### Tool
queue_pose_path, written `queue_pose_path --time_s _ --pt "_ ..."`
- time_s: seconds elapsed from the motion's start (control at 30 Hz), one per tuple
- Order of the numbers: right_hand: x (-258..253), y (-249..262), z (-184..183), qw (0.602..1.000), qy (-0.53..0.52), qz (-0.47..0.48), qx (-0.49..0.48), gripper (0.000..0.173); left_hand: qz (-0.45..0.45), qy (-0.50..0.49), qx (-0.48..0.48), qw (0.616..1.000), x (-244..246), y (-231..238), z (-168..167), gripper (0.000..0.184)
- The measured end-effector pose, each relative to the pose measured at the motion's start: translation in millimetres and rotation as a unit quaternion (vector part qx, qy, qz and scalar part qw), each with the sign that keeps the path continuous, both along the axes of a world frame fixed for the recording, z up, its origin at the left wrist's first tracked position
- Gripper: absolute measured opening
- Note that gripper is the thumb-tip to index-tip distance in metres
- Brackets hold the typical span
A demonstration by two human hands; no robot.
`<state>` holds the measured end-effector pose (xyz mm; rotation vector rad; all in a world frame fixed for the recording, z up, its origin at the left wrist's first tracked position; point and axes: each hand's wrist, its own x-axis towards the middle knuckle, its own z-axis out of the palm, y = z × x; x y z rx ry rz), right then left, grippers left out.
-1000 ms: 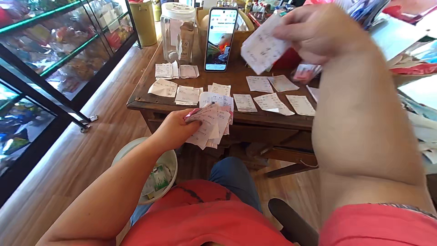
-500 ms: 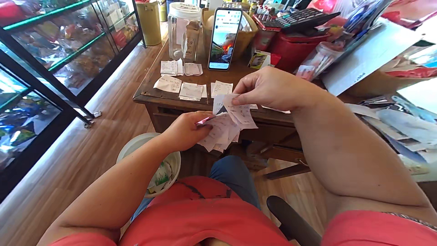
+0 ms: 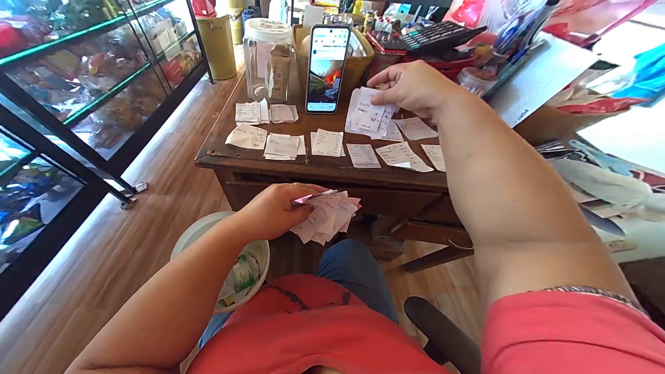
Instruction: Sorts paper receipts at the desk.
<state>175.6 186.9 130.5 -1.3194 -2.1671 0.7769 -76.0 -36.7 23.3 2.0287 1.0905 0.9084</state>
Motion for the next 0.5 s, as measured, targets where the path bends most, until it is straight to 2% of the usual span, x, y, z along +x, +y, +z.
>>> queue_pose_path --time_s 0.13,0.27,0.37,0.5 --pt "-5.0 26.2 -6.1 0.999 -0.043 -0.004 -0.023 0.024 -0.016 0.000 0.013 1.000 -2.7 3.9 -5.6 0.026" --pt "-20.5 35.6 -15.9 0.997 -0.070 -0.014 -0.040 0.023 -0.018 -0.004 0.019 1.000 -5.3 8.1 -6.9 0.025" --pt "-27.1 49.8 -29.3 0.995 -0.094 0.014 -0.023 0.022 -0.017 -0.005 0.023 1.000 -5.7 11.6 -6.1 0.025" --pt "-35.1 53.3 -38.6 0.983 -0.180 0.037 0.019 0.022 -0.022 -0.012 0.036 0.999 -3.5 15.0 -5.1 0.025"
